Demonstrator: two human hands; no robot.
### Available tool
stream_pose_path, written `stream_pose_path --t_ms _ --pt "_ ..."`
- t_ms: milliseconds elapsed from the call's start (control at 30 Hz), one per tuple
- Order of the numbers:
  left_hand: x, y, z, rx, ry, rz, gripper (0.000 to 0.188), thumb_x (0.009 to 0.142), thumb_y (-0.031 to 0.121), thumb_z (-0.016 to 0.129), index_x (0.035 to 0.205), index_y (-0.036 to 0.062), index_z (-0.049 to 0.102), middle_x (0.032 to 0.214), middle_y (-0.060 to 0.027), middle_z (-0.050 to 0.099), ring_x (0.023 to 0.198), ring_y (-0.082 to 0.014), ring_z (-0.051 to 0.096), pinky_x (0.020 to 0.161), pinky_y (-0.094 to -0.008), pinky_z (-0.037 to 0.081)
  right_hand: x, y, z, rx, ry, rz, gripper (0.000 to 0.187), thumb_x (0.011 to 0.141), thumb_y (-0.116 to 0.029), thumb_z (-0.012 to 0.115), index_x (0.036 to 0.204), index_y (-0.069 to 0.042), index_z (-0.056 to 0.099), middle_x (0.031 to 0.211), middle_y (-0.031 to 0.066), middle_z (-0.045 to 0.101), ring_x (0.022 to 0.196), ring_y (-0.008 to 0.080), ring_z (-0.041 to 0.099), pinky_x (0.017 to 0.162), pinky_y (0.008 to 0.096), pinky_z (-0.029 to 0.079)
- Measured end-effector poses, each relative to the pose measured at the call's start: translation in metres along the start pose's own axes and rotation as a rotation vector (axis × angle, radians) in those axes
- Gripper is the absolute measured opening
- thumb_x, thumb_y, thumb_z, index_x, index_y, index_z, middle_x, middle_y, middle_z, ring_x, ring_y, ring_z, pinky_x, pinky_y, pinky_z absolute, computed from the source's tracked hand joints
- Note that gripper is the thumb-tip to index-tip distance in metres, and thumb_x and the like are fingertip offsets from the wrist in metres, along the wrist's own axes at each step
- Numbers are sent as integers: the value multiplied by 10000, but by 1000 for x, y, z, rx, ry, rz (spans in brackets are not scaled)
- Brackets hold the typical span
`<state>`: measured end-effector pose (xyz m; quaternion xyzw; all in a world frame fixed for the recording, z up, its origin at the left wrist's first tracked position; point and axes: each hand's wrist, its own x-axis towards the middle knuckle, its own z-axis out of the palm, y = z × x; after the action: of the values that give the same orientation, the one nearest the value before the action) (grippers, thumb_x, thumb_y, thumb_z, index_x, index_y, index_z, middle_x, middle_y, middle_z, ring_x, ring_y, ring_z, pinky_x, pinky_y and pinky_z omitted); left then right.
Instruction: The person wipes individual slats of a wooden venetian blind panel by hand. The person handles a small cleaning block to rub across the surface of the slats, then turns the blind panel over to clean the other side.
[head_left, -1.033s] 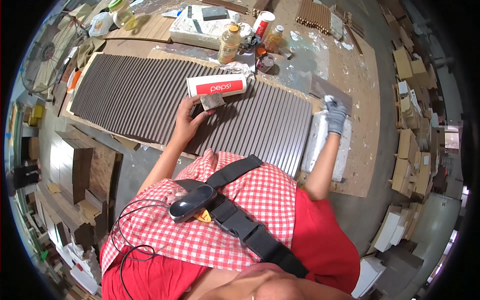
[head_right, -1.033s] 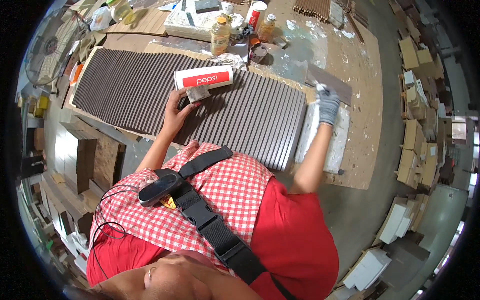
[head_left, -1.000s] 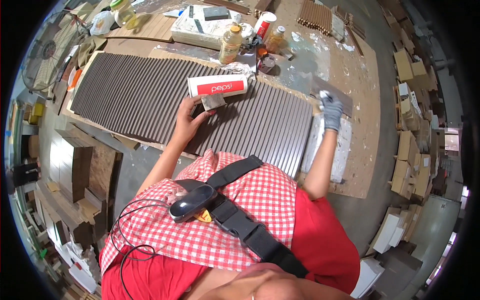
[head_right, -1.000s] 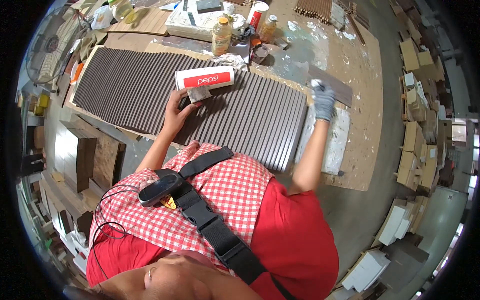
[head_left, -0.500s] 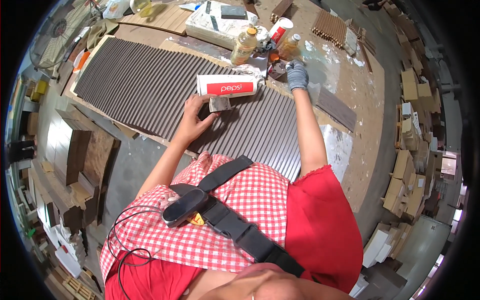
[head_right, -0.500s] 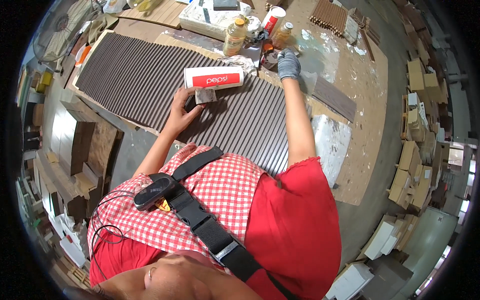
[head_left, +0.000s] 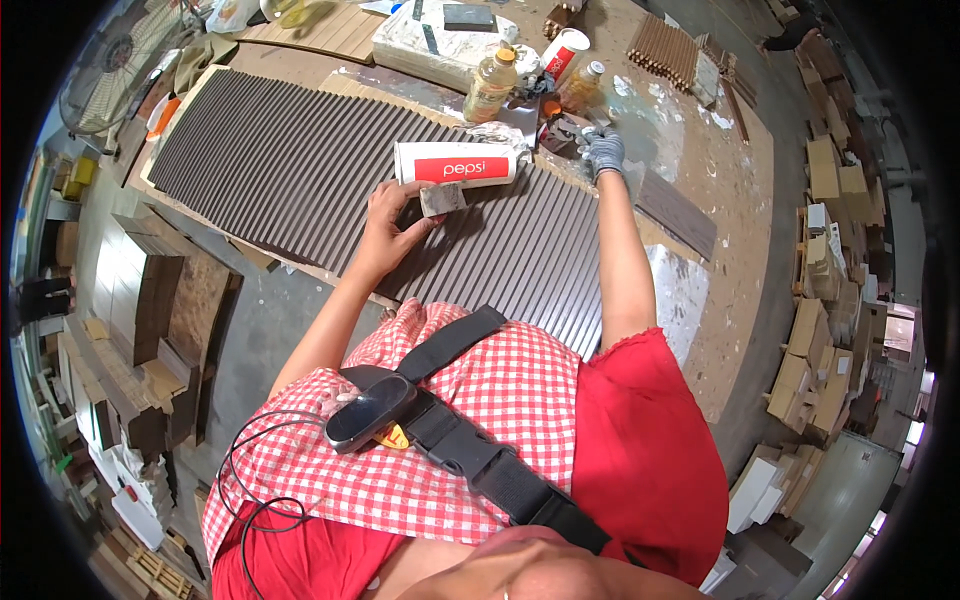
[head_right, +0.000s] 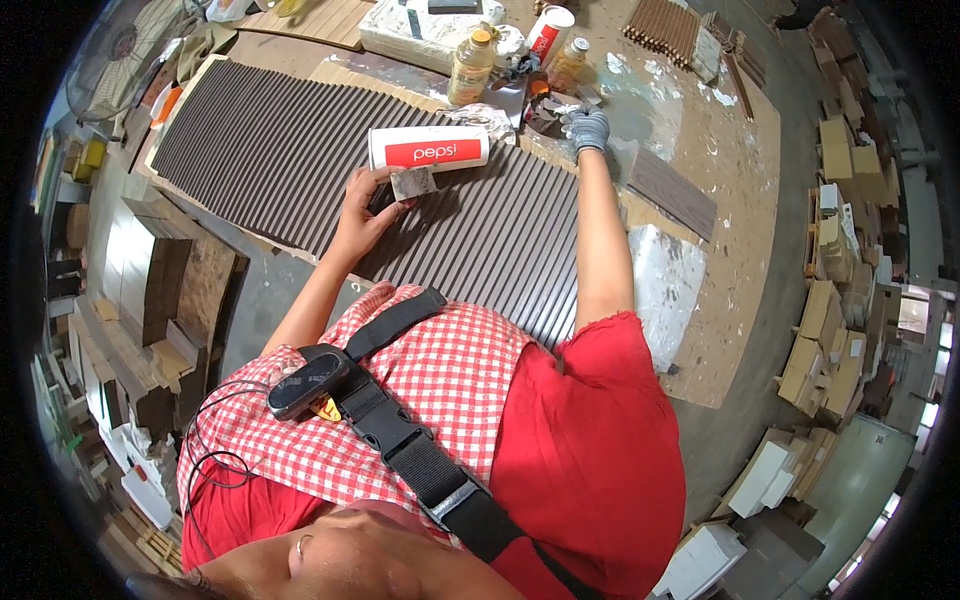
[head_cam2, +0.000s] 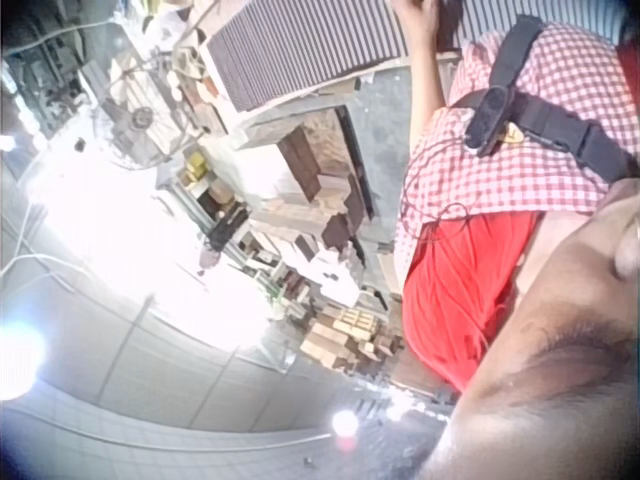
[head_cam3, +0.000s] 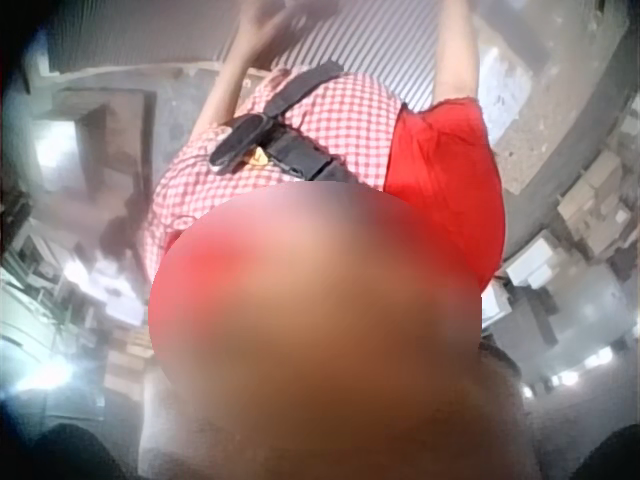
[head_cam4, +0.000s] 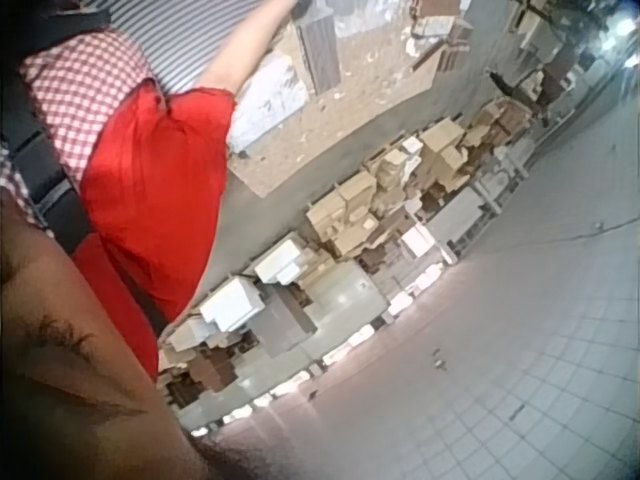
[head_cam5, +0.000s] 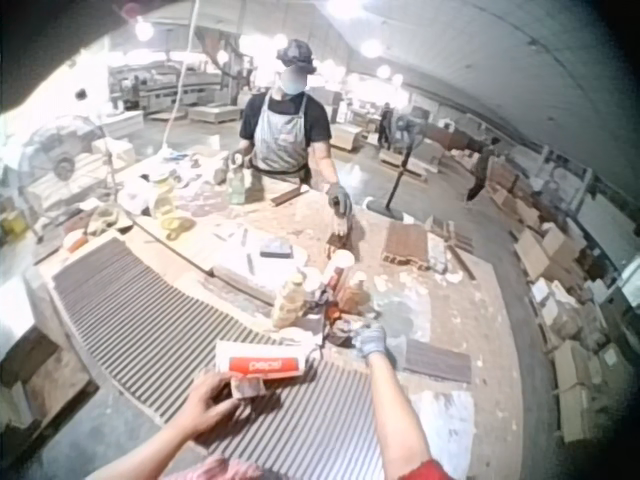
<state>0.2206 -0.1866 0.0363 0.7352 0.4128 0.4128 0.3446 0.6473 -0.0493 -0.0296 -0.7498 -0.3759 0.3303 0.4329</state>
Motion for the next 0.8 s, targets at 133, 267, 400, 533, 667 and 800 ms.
stream_pose_path --t_ms 133,267,400,533,667,800 --pt "-4 -9 0 29 32 -19 481 718 108 727 1177 83 587 1020 -102 584 1043 -283 476 950 -391 341 -3 -5 2 280 -47 236 76 877 -74 605 904 -4 609 745 160 672 487 189 604 362 258 446" --pt "-6 -13 -3 5 40 -50 495 744 108 727 1212 87 569 1046 -107 575 1077 -284 462 965 -391 341 -7 -5 -2 344 -72 292 102 877 -52 590 924 31 627 761 155 676 512 206 618 383 260 470" --pt "-12 -22 -10 0 72 -77 503 759 90 717 1233 82 551 1099 -113 560 1094 -289 453 977 -394 337 -13 -7 1 255 -58 315 84 865 -63 601 888 9 638 773 159 684 525 196 635 383 256 487" --pt "-18 -26 -18 20 72 -85 510 766 85 712 1246 78 538 1128 -125 545 1100 -290 447 977 -392 341 -18 -5 3 194 -102 351 77 867 -44 591 891 9 641 684 99 634 503 190 588 369 272 415" --pt "-11 -23 -16 6 56 -36 500 775 87 705 1246 77 537 1132 -129 541 1098 -288 447 973 -382 348 -23 16 -38 432 -133 268 95 885 -59 581 923 13 629 713 96 632 500 164 559 396 257 435" --pt "-21 -25 -25 9 82 -93 500 785 102 703 1254 78 533 1108 -126 530 1087 -293 447 969 -381 355 -92 -59 -7 429 -153 250 80 887 -54 600 942 1 620 757 88 633 576 145 570 483 238 470"
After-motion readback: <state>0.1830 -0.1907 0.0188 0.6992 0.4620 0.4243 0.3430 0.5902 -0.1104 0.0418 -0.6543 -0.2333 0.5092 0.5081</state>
